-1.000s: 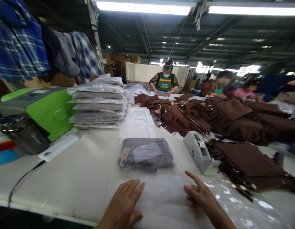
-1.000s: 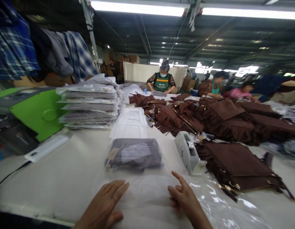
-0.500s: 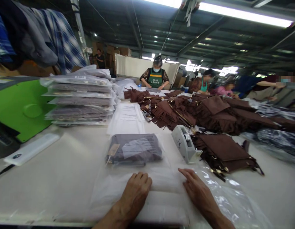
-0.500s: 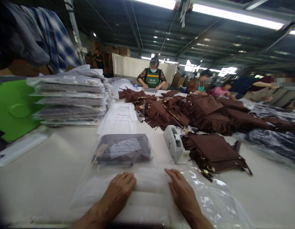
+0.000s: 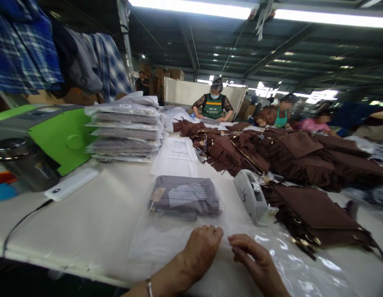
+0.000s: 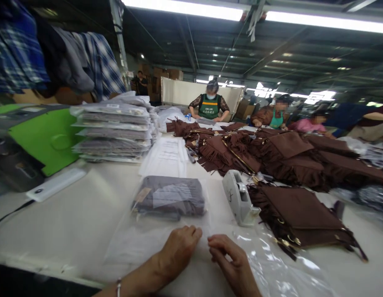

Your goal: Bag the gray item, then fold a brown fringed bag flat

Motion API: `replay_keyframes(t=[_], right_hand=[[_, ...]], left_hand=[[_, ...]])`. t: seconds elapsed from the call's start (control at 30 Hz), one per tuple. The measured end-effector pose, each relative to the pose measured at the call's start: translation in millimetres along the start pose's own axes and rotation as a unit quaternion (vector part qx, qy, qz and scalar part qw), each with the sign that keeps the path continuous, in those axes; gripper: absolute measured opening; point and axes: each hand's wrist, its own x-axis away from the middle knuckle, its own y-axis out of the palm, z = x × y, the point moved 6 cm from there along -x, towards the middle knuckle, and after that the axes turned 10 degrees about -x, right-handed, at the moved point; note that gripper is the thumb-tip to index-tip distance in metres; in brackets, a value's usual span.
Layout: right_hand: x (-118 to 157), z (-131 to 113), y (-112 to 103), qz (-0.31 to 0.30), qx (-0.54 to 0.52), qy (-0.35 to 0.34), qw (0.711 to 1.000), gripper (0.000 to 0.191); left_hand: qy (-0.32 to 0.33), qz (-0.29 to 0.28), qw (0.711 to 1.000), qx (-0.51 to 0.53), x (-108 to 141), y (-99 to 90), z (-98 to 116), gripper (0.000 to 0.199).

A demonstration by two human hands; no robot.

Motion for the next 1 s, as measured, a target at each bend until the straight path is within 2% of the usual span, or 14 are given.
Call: replay_keyframes(t=[0.1, 0.2, 0.3, 0.37, 0.43, 0.47, 0.57, 0.67, 0.7, 0.77, 0.8, 0.9, 1.0], right_hand=[[14, 10, -23, 0.048, 0.008, 0.029, 0.998, 0.027], [12, 12, -42, 0.05, 0.148, -0.052, 0.986, 0.031], [-1, 10, -29, -0.028, 0.292, -0.167, 0.941, 0.056], [-12, 8, -11, -0.072, 0.314, -0.211, 0.923, 0.042], [-24, 2, 3, -0.089, 0.278, -0.218, 0.931, 0.024], [-29, 0, 6, -0.081, 0.252, -0.209, 0.941, 0.02], [-41, -2, 0, -0.016, 0.176, -0.148, 0.973, 0.022], [-45, 10, -11, 0.025, 0.108, -0.052, 0.993, 0.028], [-46, 14, -13, 0.03, 0.09, -0.025, 0.995, 0.03], [-49, 20, -12, 0.04, 0.07, 0.002, 0.997, 0.035], [-52, 20, -10, 0.048, 0.067, 0.006, 0.997, 0.037], [-61, 19, -5, 0.085, 0.072, 0.02, 0.994, 0.044], [-73, 18, 2, 0.111, 0.098, 0.05, 0.988, 0.048]], left_hand=[[-0.008, 0.003, 1.0, 0.001, -3, -3.2, -5, 0.022], [0.003, 0.008, 1.0, 0.0, -1, -6.9, -5, 0.018], [0.005, 0.014, 1.0, -0.003, -1, -6.9, 1, 0.017], [0.005, 0.015, 1.0, -0.006, -2, -5.6, 4, 0.018], [-0.006, 0.011, 1.0, -0.014, 1, -4.6, 0, 0.021], [-0.021, 0.003, 1.0, -0.021, 5, -4.3, -6, 0.022], [-0.087, -0.03, 0.995, -0.049, 36, -7.4, -48, 0.022], [-0.165, -0.041, 0.983, -0.075, 86, -19.0, -110, 0.03], [-0.212, -0.038, 0.974, -0.065, 104, -23.6, -133, 0.029], [-0.271, 0.018, 0.962, 0.031, 132, -33.5, -168, 0.019], [-0.287, 0.052, 0.951, 0.098, 142, -36.7, -180, 0.015], [-0.302, 0.159, 0.904, 0.256, 149, -40.5, -198, 0.03], [-0.325, 0.215, 0.881, 0.267, 134, -37.2, -202, 0.041]])
